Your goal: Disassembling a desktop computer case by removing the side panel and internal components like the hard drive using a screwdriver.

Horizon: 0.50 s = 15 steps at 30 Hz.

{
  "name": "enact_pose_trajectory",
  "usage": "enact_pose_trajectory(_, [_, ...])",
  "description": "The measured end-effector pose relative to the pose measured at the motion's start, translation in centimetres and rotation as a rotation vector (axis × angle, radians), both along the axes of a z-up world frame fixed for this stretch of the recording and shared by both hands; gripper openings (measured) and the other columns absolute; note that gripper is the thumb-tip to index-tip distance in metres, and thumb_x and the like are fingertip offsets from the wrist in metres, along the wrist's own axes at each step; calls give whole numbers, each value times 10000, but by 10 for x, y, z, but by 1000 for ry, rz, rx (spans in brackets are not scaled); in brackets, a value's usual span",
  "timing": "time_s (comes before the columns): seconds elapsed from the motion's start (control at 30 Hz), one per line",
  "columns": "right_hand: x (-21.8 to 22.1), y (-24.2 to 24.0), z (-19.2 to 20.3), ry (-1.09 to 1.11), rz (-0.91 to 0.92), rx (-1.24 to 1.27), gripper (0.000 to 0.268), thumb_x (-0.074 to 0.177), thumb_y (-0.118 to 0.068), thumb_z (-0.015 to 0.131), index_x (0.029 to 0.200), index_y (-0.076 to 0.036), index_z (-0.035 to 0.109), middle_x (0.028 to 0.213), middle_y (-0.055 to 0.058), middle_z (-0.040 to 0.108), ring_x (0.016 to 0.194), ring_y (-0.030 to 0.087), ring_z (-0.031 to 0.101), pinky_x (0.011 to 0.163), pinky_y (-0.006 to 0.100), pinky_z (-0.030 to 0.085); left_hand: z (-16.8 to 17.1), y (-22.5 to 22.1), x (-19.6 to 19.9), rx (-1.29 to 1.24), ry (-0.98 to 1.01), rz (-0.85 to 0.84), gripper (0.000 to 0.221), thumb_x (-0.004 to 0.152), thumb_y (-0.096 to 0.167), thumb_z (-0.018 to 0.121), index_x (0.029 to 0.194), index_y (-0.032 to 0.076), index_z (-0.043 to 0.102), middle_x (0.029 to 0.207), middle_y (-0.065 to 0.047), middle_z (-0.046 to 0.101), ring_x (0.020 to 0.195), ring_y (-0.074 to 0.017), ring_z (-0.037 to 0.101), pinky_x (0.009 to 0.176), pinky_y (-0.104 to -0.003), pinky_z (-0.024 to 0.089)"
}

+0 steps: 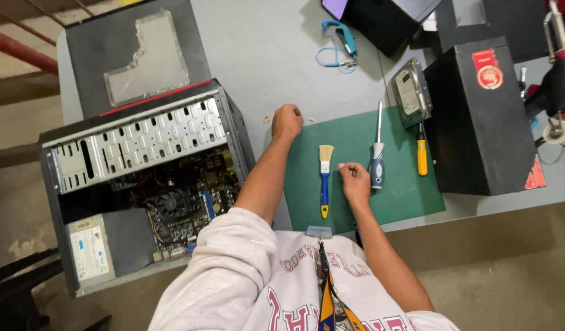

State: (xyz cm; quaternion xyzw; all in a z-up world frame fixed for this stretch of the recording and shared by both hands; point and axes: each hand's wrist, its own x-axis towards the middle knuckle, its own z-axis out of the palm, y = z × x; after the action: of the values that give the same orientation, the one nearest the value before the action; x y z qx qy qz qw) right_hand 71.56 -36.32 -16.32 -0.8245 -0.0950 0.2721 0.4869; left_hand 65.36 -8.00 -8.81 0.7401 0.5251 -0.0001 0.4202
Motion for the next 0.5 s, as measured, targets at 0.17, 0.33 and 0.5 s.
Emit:
enact_pose_trajectory(0.17, [-2, 0, 9, 32, 0, 16, 192, 994, -328, 792, 1027, -139, 803, 678, 19, 675, 616, 135, 637, 603, 280, 466, 5, 0, 0, -21, -33, 4, 222, 982, 85, 703, 1181, 49, 795, 1197, -239, 795, 1201, -452, 759, 989, -607, 644])
enact_pose_trajectory(0.33, [-2, 3, 15, 87, -46, 15, 182, 984, -315, 792, 1020, -136, 803, 657, 10, 677, 521, 116, 634, 524, 243, 470, -40, 34, 12, -63, -57, 113, 275, 966, 85, 653, 1197, 61, 799, 1130, -195, 807, 1122, -406, 794, 964, -584, 654])
enact_pose_trajectory(0.5, [1, 8, 25, 101, -52, 69, 170, 993, -245, 786, 1034, -80, 787, 667, 34, 673, 506, 138, 650, 507, 256, 476, -35, 36, 4, -21, -44, 58, 237, 968, 52, 665, 1121, 123, 831, 1022, -119, 824, 1033, -349, 819, 902, -544, 667])
